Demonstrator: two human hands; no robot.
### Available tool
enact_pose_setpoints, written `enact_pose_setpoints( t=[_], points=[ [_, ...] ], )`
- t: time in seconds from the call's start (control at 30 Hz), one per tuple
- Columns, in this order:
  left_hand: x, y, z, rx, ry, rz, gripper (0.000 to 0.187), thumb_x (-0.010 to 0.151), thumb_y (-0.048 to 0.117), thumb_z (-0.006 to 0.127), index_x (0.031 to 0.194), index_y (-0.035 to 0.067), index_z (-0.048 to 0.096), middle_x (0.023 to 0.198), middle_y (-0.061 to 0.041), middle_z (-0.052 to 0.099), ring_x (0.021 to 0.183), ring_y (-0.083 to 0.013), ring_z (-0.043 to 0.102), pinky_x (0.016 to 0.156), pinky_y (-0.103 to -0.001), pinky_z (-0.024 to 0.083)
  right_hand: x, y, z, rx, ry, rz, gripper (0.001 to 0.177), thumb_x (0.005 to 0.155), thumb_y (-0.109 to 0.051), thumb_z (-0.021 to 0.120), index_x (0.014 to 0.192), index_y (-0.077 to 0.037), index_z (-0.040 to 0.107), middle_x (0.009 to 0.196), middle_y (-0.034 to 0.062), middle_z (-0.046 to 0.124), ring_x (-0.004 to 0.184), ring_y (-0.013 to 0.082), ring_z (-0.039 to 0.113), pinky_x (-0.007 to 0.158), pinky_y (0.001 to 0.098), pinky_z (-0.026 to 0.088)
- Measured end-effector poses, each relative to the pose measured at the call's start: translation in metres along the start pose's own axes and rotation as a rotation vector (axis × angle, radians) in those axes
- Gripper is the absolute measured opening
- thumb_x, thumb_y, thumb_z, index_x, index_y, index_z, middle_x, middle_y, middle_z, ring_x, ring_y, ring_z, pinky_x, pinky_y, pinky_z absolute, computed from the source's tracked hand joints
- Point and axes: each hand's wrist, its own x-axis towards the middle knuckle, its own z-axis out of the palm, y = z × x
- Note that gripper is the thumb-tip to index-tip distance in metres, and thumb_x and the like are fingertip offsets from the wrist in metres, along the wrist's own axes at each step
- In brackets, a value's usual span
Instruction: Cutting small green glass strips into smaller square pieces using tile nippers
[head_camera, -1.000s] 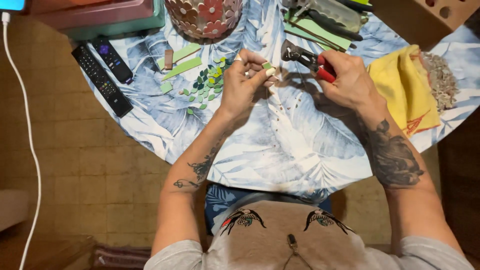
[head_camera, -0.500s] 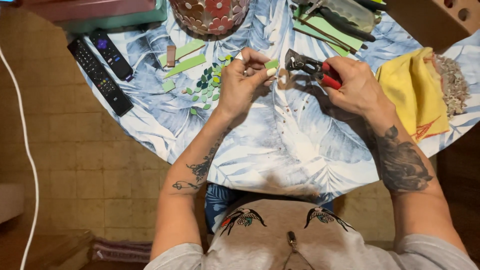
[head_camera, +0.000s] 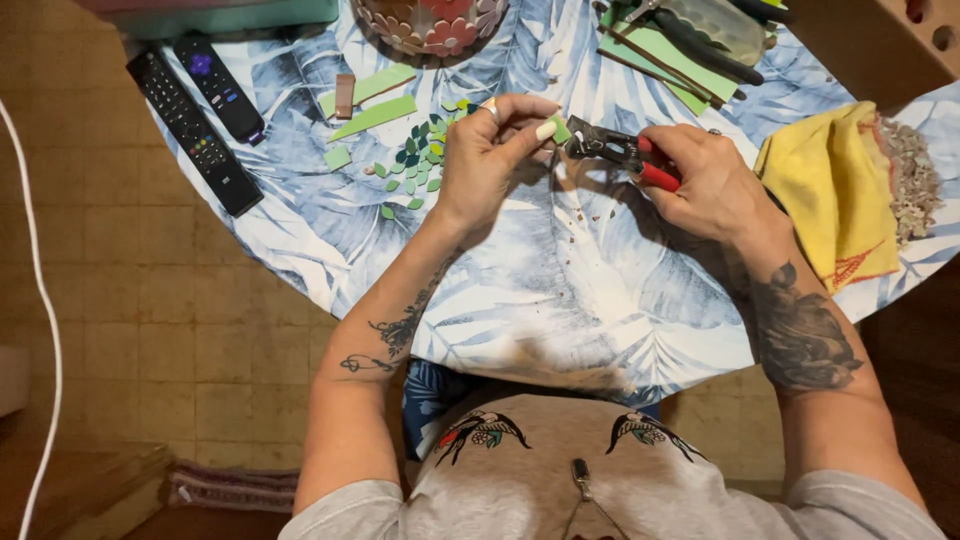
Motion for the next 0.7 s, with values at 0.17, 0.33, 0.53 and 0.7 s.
enact_pose_setpoints(
  t=[0.17,0.33,0.53,0.7],
  points=[
    [0.0012,-0.0001,0.0003,0.085,-0.013,0.085,0.010,0.078,0.001,0.059,0.088,0.002,0.061,0.075,-0.007,0.062,0.066,-0.0098,0.060,0.063,-0.017,0.054,-0.0001,-0.0002,-0.0003,-0.020,-0.002,-0.031,0.036,0.071,-0.009,0.055,0.105,0.002,0.048,0.092,0.0176,0.054,0.073,0.0332,0.051,0.070,0.0384,0.040],
    [0.0014,0.0006,-0.0011,0.178,-0.013,0.141,0.010,0.078,0.004,0.060,0.087,0.002,0.062,0.078,-0.006,0.063,0.069,-0.0077,0.058,0.064,-0.016,0.052,-0.0005,-0.0027,-0.0021,-0.006,-0.010,-0.043,0.037,0.074,-0.011,0.054,0.108,0.003,0.048,0.093,0.0180,0.053,0.073,0.0333,0.051,0.070,0.0387,0.040],
    [-0.0003,0.0044,0.0012,0.218,-0.007,0.117,0.010,0.078,0.005,0.060,0.087,0.005,0.062,0.078,-0.006,0.064,0.070,-0.0108,0.060,0.062,-0.020,0.055,0.0001,-0.0052,-0.0038,-0.016,-0.036,-0.015,0.043,0.071,-0.010,0.054,0.111,0.003,0.047,0.091,0.0182,0.052,0.070,0.0334,0.050,0.067,0.0400,0.040],
    [-0.0012,0.0024,0.0024,0.302,0.029,0.124,0.011,0.076,0.006,0.061,0.087,0.006,0.063,0.080,-0.005,0.065,0.069,-0.0091,0.060,0.061,-0.017,0.052,0.0002,-0.0035,-0.0018,-0.032,-0.045,-0.037,0.043,0.072,-0.010,0.054,0.112,0.005,0.046,0.093,0.0195,0.052,0.073,0.0335,0.052,0.070,0.0409,0.042]
  ],
)
